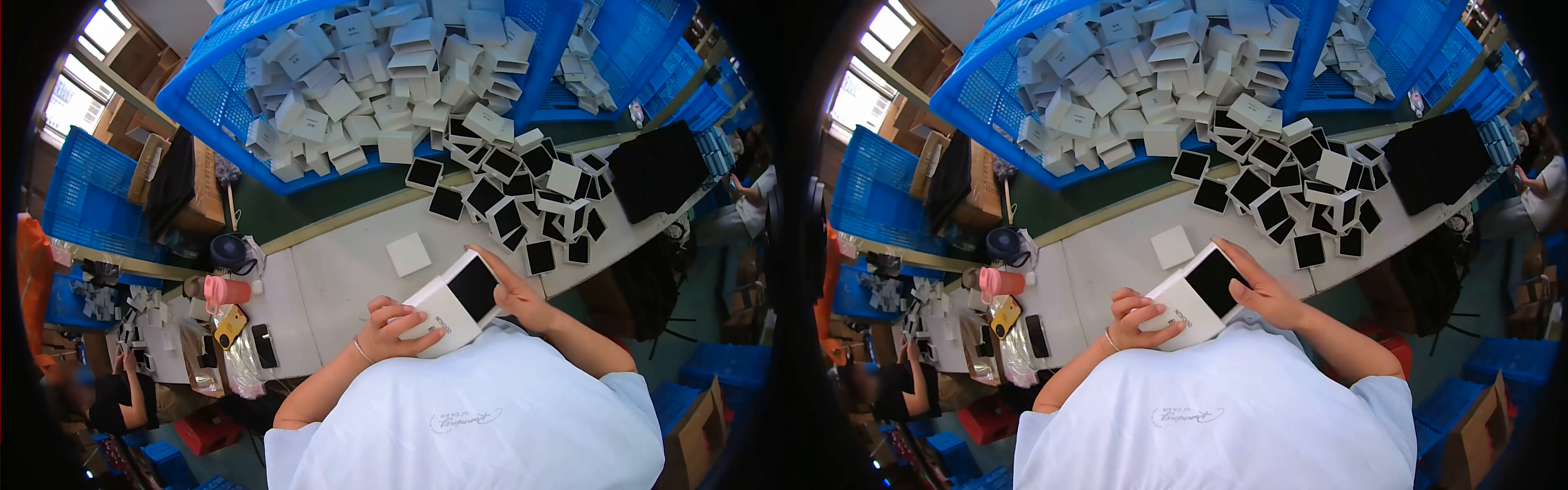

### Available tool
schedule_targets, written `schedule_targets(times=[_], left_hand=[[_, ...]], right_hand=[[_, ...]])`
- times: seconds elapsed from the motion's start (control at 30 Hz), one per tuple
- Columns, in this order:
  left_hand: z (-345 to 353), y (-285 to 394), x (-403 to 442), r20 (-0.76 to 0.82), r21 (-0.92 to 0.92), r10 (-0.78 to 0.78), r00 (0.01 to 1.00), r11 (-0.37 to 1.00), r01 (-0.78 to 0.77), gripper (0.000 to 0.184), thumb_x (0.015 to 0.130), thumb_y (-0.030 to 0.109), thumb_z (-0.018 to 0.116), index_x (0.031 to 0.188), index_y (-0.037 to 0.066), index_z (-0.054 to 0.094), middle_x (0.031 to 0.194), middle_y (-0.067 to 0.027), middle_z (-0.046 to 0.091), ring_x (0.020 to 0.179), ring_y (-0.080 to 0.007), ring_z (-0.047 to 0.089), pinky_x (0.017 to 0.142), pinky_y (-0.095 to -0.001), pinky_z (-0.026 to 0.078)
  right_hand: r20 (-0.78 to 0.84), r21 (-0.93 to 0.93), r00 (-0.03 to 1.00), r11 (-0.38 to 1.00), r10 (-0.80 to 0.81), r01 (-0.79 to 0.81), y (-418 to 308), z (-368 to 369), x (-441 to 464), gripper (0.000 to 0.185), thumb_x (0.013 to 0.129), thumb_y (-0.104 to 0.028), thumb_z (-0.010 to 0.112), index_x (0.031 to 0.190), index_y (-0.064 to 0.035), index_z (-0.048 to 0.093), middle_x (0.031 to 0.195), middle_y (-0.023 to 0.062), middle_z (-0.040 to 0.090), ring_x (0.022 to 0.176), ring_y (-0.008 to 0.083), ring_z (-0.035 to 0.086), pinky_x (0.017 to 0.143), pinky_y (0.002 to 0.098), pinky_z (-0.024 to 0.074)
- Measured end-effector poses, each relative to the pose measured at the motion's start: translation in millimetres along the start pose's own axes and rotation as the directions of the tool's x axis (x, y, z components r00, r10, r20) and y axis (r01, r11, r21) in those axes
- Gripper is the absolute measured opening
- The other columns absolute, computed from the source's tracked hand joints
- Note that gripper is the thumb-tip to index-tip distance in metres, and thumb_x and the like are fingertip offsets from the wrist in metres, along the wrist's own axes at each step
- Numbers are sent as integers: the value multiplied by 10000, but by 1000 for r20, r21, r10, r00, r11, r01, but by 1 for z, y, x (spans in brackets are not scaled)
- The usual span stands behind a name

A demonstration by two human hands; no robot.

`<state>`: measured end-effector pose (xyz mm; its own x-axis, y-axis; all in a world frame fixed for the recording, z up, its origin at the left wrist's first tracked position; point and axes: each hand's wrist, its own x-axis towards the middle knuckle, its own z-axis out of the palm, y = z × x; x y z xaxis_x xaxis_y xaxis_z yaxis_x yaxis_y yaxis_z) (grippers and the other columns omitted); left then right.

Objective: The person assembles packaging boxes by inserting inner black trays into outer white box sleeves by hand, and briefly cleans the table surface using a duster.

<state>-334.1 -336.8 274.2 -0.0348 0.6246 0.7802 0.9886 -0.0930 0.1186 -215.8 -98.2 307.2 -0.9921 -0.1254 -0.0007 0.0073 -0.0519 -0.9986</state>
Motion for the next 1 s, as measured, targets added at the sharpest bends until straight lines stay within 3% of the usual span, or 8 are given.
schedule_targets(times=[0.27,0.33,0.37,0.5,0.6,0.7,0.87,1.0], left_hand=[[-5,-1,-34,143,-101,-437,888,886,452,447,571,34,677,991,179,635,1047,-38,555,980,-257,486,837,-381,355],[-19,8,-53,307,45,-595,743,789,613,448,560,-17,633,974,154,630,1004,-46,575,969,-250,510,877,-410,327],[-28,13,-76,302,98,-700,647,698,710,432,560,-11,636,959,153,633,989,-52,577,963,-261,512,864,-410,334],[-85,49,-185,467,409,-872,149,362,838,391,591,11,634,957,147,644,951,-78,570,966,-295,508,822,-426,370],[-108,70,-274,655,735,-578,-486,341,586,411,652,106,658,1054,172,609,1079,-93,552,1098,-321,487,905,-530,383],[-94,75,-313,553,832,-532,-641,321,452,433,646,161,719,1061,166,594,1112,-106,561,1115,-317,499,931,-515,395],[11,-32,-179,572,150,-821,2,108,983,400,660,160,787,977,22,585,890,-124,612,855,-241,593,735,-338,493],[106,-88,-89,380,284,-820,428,544,790,1039,495,332,871,1349,74,337,1277,-184,393,1204,-348,382,956,-478,346]], right_hand=[[305,482,847,697,435,-531,30,51,41,825,907,-622,329,1465,-67,81,1504,178,103,1402,296,92,1123,398,134],[-17,-39,929,929,369,-369,78,25,50,803,880,-542,459,1445,-61,151,1478,202,152,1382,328,145,1105,416,184],[-226,-586,968,779,109,-224,107,9,51,791,854,-461,588,1425,-55,220,1453,226,200,1362,359,198,1088,435,234],[-637,-741,769,318,-55,-592,147,-102,61,1015,603,-265,830,1400,-55,238,1404,282,235,1317,422,243,1021,522,295],[-659,-628,744,461,113,-627,182,-164,53,1156,546,-279,862,1429,-47,153,1413,281,224,1325,412,240,1067,446,287],[-645,-546,729,529,231,-650,175,-168,62,1245,506,-324,883,1434,-10,113,1411,265,259,1311,392,289,1069,418,299],[-722,-409,655,624,225,-665,184,-152,55,1110,518,-318,882,1377,23,268,1271,254,464,1206,346,453,1021,377,363],[-787,-334,561,588,255,-736,202,-142,54,920,551,-337,864,1284,-37,396,1163,204,554,1114,323,524,939,387,419]])
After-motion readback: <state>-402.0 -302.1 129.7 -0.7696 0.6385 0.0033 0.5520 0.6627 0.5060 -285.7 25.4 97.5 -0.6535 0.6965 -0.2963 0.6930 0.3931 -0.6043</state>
